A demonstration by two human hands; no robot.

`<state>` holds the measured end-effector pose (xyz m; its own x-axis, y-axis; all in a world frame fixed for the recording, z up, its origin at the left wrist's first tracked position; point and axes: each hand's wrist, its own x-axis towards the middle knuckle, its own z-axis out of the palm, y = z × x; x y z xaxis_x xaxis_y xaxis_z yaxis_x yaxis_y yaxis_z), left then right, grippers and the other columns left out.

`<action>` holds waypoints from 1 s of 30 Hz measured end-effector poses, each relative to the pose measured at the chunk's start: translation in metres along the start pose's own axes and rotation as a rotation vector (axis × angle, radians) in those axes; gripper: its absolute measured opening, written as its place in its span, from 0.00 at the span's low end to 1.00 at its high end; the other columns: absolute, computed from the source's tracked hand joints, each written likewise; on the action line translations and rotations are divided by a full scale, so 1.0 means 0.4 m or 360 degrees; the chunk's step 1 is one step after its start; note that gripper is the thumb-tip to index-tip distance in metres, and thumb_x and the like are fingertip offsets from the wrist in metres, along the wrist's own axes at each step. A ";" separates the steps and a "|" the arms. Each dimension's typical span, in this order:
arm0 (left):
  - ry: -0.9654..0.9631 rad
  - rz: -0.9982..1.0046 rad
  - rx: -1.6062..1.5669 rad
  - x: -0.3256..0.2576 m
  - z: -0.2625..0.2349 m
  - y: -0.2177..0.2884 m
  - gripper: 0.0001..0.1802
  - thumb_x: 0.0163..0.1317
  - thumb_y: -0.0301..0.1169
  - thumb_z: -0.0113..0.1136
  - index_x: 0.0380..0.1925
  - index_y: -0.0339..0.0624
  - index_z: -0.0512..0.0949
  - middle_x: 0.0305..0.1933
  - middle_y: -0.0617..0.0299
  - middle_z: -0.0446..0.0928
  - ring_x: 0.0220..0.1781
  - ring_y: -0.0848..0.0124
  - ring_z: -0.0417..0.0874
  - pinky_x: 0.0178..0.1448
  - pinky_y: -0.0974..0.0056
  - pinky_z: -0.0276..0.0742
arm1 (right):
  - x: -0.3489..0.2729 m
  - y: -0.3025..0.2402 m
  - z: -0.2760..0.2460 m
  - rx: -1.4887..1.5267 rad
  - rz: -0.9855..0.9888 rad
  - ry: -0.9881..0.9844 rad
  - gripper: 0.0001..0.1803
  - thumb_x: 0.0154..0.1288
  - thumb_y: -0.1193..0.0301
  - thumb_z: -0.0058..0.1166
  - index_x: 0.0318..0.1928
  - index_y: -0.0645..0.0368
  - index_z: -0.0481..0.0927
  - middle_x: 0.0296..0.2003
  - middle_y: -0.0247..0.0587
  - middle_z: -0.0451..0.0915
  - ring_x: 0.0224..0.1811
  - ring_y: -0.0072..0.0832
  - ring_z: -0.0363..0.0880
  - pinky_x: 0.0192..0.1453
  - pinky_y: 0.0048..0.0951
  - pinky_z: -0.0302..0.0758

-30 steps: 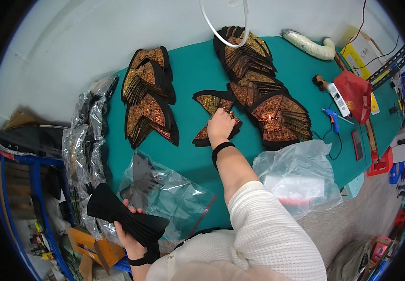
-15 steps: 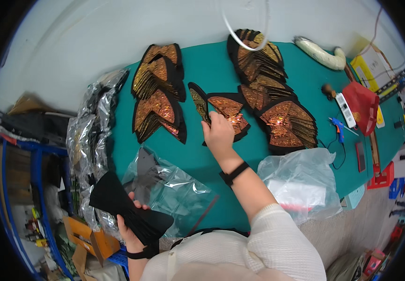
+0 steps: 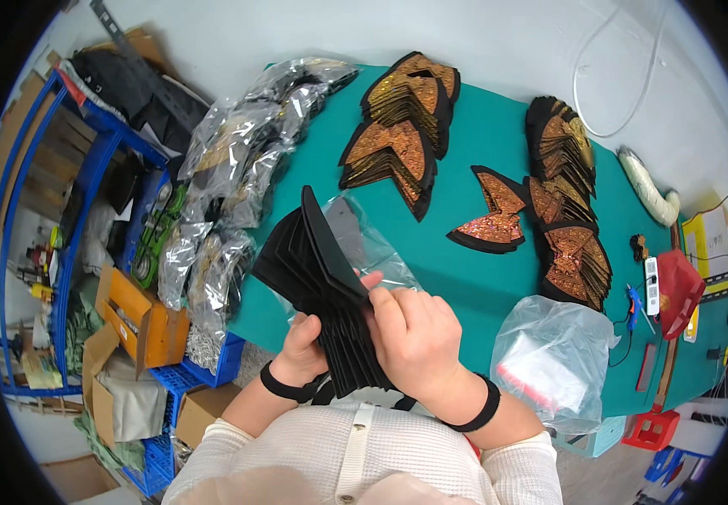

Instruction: Packing black and gold sequined shoe components into plastic bags.

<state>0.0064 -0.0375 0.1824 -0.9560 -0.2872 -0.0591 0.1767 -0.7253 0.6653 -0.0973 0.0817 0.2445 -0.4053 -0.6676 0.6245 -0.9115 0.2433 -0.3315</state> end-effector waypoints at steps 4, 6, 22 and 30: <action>-0.0062 0.0054 -0.0174 -0.064 -0.019 0.024 0.44 0.50 0.49 0.65 0.61 0.37 0.60 0.62 0.47 0.64 0.58 0.63 0.72 0.60 0.57 0.71 | -0.002 -0.081 -0.005 0.0121 0.0002 -0.0138 0.18 0.46 0.76 0.61 0.41 0.61 0.76 0.27 0.37 0.75 0.25 0.32 0.75 0.28 0.30 0.69; -0.0087 0.0047 -0.0180 -0.099 -0.040 0.041 0.43 0.49 0.49 0.65 0.60 0.37 0.61 0.61 0.49 0.66 0.57 0.63 0.73 0.60 0.58 0.71 | 0.002 -0.116 -0.015 0.0199 0.0050 -0.0231 0.18 0.47 0.76 0.61 0.42 0.61 0.76 0.27 0.38 0.75 0.25 0.33 0.75 0.28 0.30 0.70; -0.0099 0.0144 -0.0216 -0.276 -0.064 0.158 0.44 0.50 0.49 0.65 0.60 0.35 0.60 0.56 0.52 0.69 0.56 0.64 0.74 0.60 0.60 0.70 | 0.014 -0.306 -0.019 0.0336 -0.0034 -0.0510 0.18 0.51 0.73 0.60 0.44 0.63 0.76 0.23 0.40 0.73 0.21 0.36 0.74 0.24 0.33 0.71; -0.0289 0.0340 -0.0004 -0.303 -0.101 0.154 0.49 0.49 0.45 0.68 0.65 0.37 0.52 0.60 0.49 0.67 0.64 0.61 0.66 0.68 0.55 0.60 | -0.008 -0.351 -0.011 0.0357 -0.0306 -0.0490 0.20 0.50 0.74 0.61 0.45 0.65 0.76 0.27 0.41 0.75 0.25 0.34 0.75 0.26 0.31 0.72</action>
<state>0.1427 -0.0727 0.2005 -0.9233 -0.3171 0.2167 0.3791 -0.6619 0.6466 0.0317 0.0529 0.2920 -0.1589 -0.8731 0.4610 -0.9171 -0.0425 -0.3965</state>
